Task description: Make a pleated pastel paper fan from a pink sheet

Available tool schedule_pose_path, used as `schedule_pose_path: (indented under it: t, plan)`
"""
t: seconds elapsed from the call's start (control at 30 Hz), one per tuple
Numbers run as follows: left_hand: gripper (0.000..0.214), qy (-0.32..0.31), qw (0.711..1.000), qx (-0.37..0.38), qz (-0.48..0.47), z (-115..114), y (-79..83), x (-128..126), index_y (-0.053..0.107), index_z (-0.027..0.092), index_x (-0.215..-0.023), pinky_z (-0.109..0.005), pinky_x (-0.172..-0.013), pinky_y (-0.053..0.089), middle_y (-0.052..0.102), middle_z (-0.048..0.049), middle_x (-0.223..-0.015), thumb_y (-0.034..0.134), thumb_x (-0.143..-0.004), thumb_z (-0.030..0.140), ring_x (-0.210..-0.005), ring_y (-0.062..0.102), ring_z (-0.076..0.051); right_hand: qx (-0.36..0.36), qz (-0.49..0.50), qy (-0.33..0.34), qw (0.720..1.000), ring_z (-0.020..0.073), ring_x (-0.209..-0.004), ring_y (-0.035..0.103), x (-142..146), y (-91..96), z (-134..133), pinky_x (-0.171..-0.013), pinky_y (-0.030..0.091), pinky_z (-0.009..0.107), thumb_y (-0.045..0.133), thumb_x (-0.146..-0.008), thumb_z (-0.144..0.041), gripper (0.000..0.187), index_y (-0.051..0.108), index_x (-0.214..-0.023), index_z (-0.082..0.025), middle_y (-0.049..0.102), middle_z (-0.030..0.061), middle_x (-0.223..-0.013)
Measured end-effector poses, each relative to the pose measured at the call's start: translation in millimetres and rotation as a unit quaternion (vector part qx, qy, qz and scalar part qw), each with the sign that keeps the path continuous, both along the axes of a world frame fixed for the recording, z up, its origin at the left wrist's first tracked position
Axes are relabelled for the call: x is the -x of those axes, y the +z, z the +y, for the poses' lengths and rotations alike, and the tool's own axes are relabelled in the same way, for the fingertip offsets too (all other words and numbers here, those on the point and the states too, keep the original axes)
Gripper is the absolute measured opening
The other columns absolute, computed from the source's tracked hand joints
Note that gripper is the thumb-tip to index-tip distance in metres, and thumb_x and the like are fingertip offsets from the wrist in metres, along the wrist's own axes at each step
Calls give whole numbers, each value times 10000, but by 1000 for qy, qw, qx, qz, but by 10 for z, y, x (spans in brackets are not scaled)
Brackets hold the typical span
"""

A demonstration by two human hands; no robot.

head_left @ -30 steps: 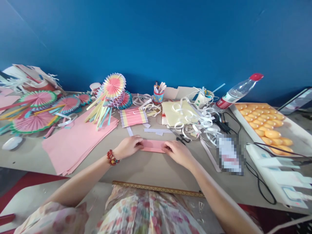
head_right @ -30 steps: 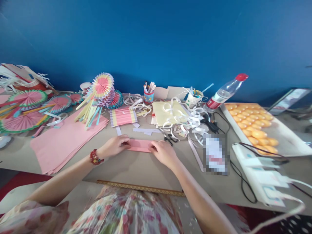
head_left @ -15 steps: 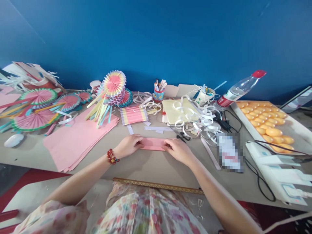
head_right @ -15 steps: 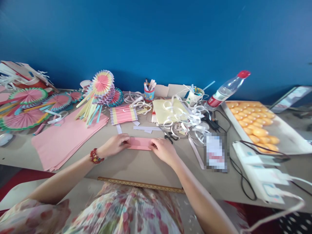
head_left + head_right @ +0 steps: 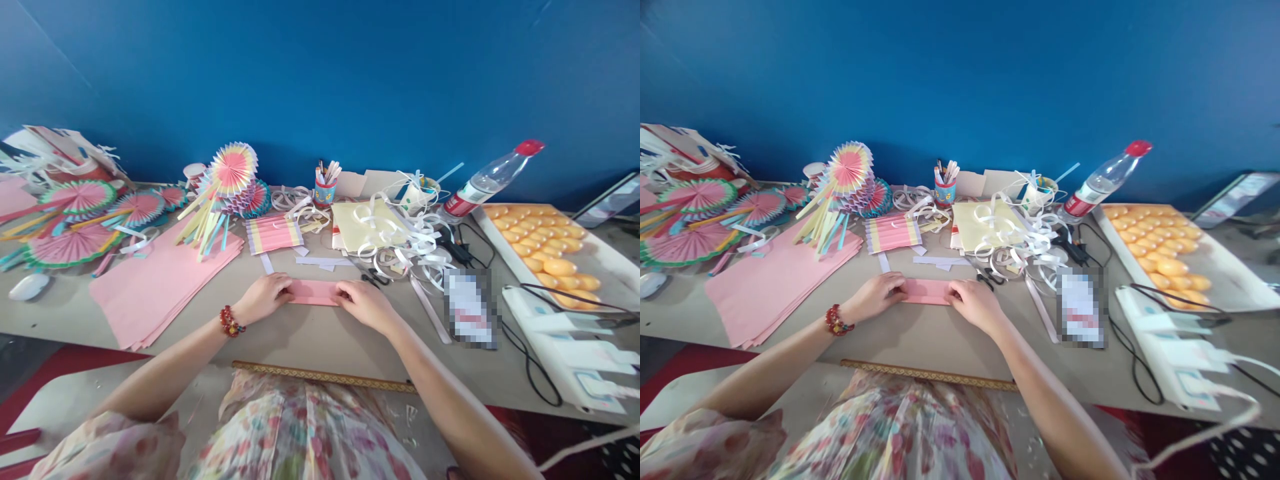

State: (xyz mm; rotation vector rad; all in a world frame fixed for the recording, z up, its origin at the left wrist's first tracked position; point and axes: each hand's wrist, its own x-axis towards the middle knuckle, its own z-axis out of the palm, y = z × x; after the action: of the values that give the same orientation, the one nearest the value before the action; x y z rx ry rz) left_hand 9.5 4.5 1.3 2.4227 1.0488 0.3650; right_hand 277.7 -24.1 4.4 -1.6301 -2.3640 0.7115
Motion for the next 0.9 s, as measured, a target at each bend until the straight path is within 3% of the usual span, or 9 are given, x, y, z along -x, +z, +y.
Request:
schedule_pose_path:
  t: [0.67, 0.9]
  plan:
    - [158, 21, 998, -59, 24, -118, -126, 29, 531, 191, -857, -339, -814, 432, 602, -64, -927, 441, -971, 255, -893, 553, -211, 2, 15, 1, 1000, 162, -743, 605, -5, 10, -1, -637, 362, 242, 555, -867, -230, 98, 622, -797, -219, 687, 21, -809]
    - [163, 23, 998, -56, 15, -127, -148, 39, 527, 194, -841, -337, -816, 432, 601, -59, -916, 437, -965, 248, -891, 555, -214, 40, 69, 38, 996, 145, -714, 582, -150, 56, 45, -632, 350, 232, 549, -865, -240, 117, 629, -783, -215, 665, 5, -803]
